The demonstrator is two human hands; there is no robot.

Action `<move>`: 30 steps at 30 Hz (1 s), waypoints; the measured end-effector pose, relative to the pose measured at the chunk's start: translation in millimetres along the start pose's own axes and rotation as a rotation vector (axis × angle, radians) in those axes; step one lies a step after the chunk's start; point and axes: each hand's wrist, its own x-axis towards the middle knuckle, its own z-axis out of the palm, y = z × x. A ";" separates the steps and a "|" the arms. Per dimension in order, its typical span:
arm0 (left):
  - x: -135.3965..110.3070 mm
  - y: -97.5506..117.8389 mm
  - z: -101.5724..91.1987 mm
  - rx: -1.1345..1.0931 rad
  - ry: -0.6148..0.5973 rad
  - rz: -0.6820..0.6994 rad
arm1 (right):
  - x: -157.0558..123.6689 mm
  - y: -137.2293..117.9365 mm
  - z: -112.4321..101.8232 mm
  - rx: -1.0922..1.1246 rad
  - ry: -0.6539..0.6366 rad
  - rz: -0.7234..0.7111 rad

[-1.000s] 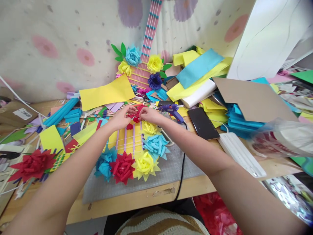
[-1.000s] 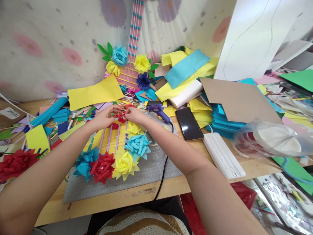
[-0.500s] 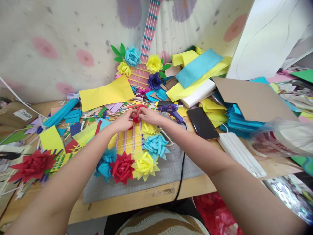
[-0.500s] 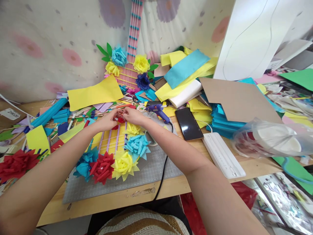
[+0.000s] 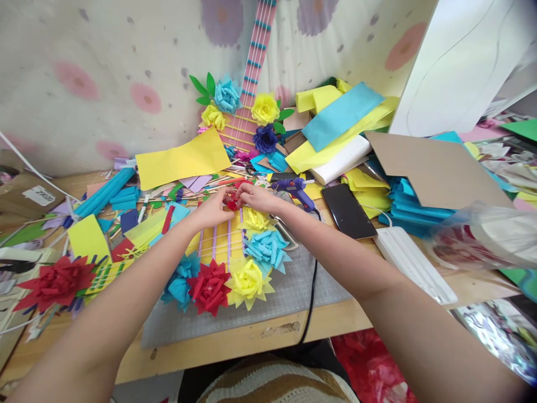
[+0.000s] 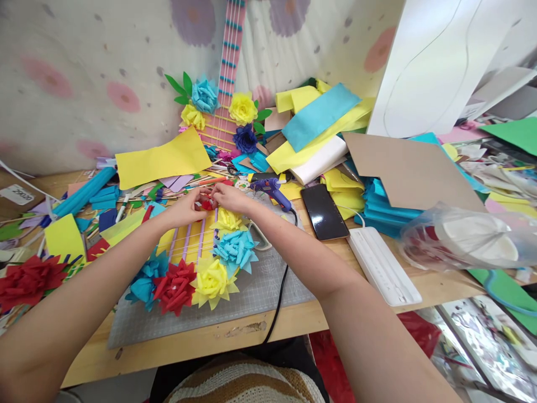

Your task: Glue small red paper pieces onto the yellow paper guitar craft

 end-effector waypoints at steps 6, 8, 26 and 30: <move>-1.1 14.5 8.0 0.234 0.112 -0.076 | -3.9 -4.6 -1.2 0.032 0.046 0.023; -2.2 19.5 10.1 0.305 0.127 -0.093 | -6.0 -5.6 -1.3 0.073 0.060 0.045; -10.6 20.0 11.9 0.348 0.166 -0.055 | -25.5 -0.6 -13.1 0.250 0.250 -0.028; -10.0 21.9 11.9 0.321 0.193 -0.073 | -26.5 7.0 -14.4 0.271 0.264 -0.030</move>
